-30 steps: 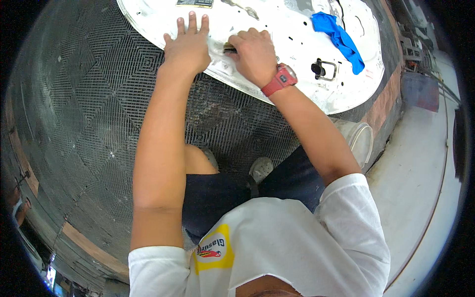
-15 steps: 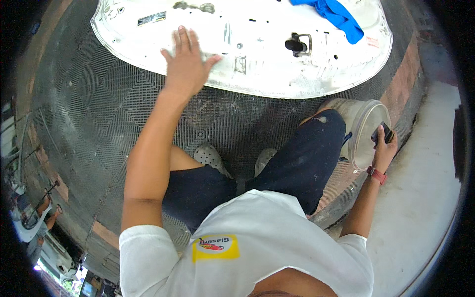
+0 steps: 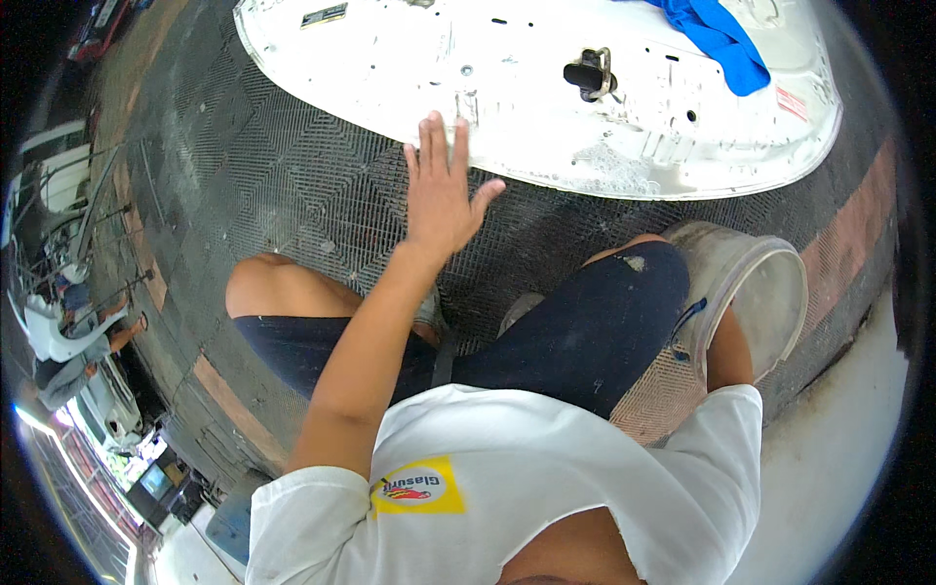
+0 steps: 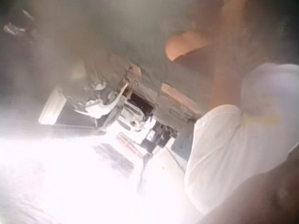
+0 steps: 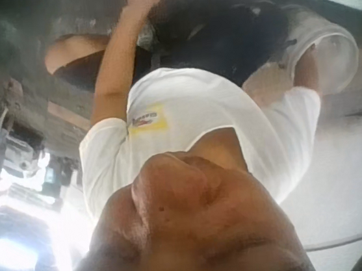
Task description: The person kneels on the floor and uses a sanding block to sand the surface of a white car part, likely a bumper, repeatedly across different areas.
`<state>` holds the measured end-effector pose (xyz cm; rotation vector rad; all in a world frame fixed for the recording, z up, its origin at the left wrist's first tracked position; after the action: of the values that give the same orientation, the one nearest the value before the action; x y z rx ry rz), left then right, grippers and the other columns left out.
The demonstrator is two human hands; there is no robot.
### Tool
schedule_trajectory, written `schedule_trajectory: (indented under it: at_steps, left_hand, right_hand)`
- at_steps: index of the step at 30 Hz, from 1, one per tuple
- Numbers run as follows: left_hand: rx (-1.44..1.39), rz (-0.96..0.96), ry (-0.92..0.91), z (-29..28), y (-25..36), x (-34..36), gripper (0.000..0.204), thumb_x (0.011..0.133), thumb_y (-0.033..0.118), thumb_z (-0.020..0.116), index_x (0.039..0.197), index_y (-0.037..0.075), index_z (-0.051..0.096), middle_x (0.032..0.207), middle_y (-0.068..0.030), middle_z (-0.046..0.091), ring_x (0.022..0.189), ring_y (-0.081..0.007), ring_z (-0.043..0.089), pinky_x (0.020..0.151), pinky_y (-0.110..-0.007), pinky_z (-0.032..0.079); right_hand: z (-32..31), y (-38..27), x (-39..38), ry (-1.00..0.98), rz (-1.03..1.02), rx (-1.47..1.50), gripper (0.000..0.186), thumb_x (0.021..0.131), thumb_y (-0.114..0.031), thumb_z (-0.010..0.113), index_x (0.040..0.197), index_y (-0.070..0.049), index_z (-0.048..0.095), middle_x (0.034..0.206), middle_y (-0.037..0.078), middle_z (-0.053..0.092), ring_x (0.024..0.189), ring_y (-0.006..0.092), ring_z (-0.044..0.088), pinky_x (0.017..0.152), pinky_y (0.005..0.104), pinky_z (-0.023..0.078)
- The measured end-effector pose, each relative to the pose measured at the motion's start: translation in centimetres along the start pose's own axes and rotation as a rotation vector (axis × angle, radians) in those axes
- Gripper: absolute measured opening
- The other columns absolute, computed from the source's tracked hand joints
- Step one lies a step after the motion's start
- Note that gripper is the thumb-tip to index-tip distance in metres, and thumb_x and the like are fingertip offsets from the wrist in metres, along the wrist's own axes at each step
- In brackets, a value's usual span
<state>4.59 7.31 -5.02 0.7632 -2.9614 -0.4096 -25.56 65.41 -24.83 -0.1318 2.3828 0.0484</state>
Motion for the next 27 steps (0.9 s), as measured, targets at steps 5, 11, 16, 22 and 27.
schedule_trajectory:
  at_steps: [5,11,16,22,27]
  left_hand:
    - [0.024,0.003,-0.073,0.1,1.3,-3.1,0.099,0.108,0.064,0.056,0.177,0.004,0.018,0.183,-0.0290,0.011,0.169,-0.0516,0.008,0.133,-0.072,0.011]
    - [0.036,0.089,-0.073,0.7,4.1,-1.6,0.099,0.108,0.066,0.055,0.175,0.002,0.022,0.183,-0.0298,0.012,0.169,-0.0524,0.008,0.133,-0.071,0.014]
    - [-0.141,0.249,-0.121,1.6,8.6,-0.1,0.096,0.108,0.065,0.055,0.173,0.000,0.028,0.178,-0.0385,0.015,0.166,-0.0594,0.010,0.134,-0.069,0.015]
    - [-0.068,0.323,-0.132,0.3,7.6,1.2,0.089,0.109,0.063,0.052,0.175,0.010,0.028,0.182,-0.0263,0.018,0.170,-0.0435,0.012,0.137,-0.062,0.014]
    - [0.212,0.385,-0.118,-2.4,2.3,4.0,0.076,0.110,0.070,0.042,0.176,0.033,0.030,0.187,0.0006,0.017,0.172,-0.0222,0.012,0.140,-0.057,0.011]
  right_hand:
    - [1.7,-0.2,1.0,-0.062,0.020,-0.024,0.034,0.110,-0.037,0.067,0.124,-0.007,0.071,0.098,0.009,0.072,0.077,0.0226,0.066,0.066,0.0415,0.055]
    - [2.0,0.9,-0.7,-0.134,0.010,0.191,0.035,0.110,-0.042,0.066,0.121,-0.009,0.071,0.091,0.007,0.069,0.068,0.0193,0.061,0.059,0.0370,0.051]
    - [-2.7,5.0,-5.2,-0.221,0.017,1.179,0.037,0.111,-0.046,0.065,0.118,-0.011,0.071,0.085,0.005,0.068,0.060,0.0166,0.056,0.054,0.0333,0.047]
    - [-26.2,-11.2,-21.3,0.394,-0.666,0.887,0.030,0.110,-0.034,0.068,0.117,-0.005,0.072,0.096,0.004,0.070,0.078,0.0125,0.063,0.067,0.0260,0.050]
    - [-22.9,-41.4,-29.0,0.404,-0.936,0.371,0.027,0.110,-0.011,0.062,0.134,0.000,0.068,0.105,0.009,0.073,0.098,0.0161,0.066,0.089,0.0337,0.054]
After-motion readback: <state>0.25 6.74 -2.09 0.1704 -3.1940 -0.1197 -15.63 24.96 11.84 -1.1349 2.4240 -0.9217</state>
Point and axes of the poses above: each hand's wrist, its own x-axis towards the middle knuckle, its own z-axis out of the palm, y = z × x, the point moved 8 cm from there along x, towards the middle knuckle
